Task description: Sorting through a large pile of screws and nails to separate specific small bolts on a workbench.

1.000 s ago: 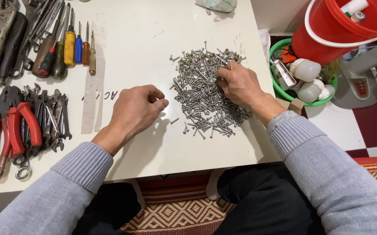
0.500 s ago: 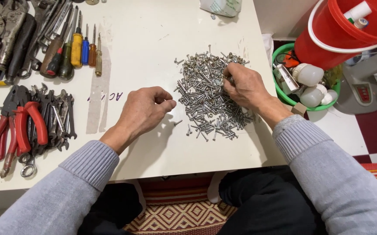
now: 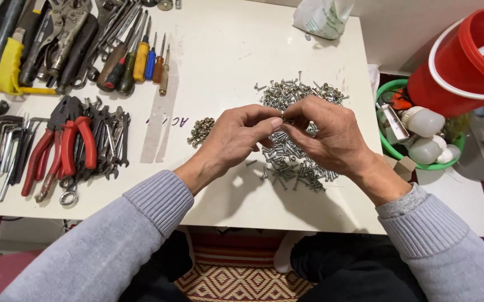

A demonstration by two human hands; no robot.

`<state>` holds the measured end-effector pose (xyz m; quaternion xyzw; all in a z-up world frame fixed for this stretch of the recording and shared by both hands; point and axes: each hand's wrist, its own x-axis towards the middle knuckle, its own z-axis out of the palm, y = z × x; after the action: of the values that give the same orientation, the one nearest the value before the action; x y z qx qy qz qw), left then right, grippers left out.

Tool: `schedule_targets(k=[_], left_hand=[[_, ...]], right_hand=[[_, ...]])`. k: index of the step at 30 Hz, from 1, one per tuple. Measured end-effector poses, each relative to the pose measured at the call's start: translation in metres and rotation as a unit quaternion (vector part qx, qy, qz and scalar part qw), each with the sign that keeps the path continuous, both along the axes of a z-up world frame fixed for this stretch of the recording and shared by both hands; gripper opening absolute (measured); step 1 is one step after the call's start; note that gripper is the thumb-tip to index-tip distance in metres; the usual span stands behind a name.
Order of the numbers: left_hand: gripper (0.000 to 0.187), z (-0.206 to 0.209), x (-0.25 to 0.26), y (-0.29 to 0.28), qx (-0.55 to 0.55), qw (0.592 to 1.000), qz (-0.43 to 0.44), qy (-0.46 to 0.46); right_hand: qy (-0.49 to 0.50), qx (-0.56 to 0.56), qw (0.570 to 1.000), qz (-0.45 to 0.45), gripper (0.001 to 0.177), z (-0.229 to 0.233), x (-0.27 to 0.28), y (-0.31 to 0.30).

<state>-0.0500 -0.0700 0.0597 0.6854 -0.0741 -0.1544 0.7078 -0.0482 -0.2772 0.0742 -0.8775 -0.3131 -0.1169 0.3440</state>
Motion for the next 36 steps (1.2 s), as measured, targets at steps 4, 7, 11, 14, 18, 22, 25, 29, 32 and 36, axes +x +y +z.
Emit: schedule_targets(k=[4, 7, 11, 14, 18, 22, 25, 29, 32, 36], left_hand=[[0.037, 0.004, -0.002, 0.001, -0.04, 0.999, -0.014, 0.008], [0.034, 0.001, 0.002, 0.0, -0.051, 0.999, -0.01, -0.004], [0.031, -0.002, 0.004, -0.001, -0.07, 0.997, 0.0, -0.01], [0.029, -0.006, 0.007, 0.002, -0.084, 0.996, 0.008, -0.014], [0.031, -0.01, 0.008, 0.003, -0.095, 0.995, 0.01, -0.014], [0.029, -0.013, 0.01, 0.002, -0.094, 0.995, 0.012, -0.031], [0.029, -0.013, 0.01, 0.002, -0.096, 0.995, 0.013, -0.027], [0.031, -0.005, 0.007, 0.005, -0.094, 0.995, 0.007, -0.026], [0.029, -0.006, 0.009, 0.006, -0.096, 0.995, 0.006, -0.023], [0.028, -0.008, 0.009, 0.006, -0.086, 0.996, 0.002, -0.031]], right_hand=[[-0.03, 0.025, 0.999, 0.003, 0.013, 0.002, -0.006, 0.007], [-0.034, 0.036, 0.999, -0.003, 0.018, 0.002, -0.007, 0.007], [-0.022, 0.068, 0.997, -0.015, 0.019, 0.008, -0.011, 0.012], [0.015, 0.1, 0.995, -0.007, 0.02, 0.009, -0.009, 0.014], [-0.008, 0.071, 0.997, -0.015, 0.011, 0.004, -0.008, 0.015], [0.016, 0.067, 0.997, -0.028, 0.011, 0.0, -0.007, 0.015], [0.029, 0.085, 0.996, -0.011, 0.017, 0.002, -0.009, 0.014], [0.021, 0.065, 0.997, -0.037, 0.011, -0.002, -0.01, 0.014], [0.048, 0.067, 0.996, -0.043, 0.008, -0.001, -0.011, 0.016], [0.065, 0.057, 0.995, -0.042, 0.016, -0.004, -0.011, 0.016]])
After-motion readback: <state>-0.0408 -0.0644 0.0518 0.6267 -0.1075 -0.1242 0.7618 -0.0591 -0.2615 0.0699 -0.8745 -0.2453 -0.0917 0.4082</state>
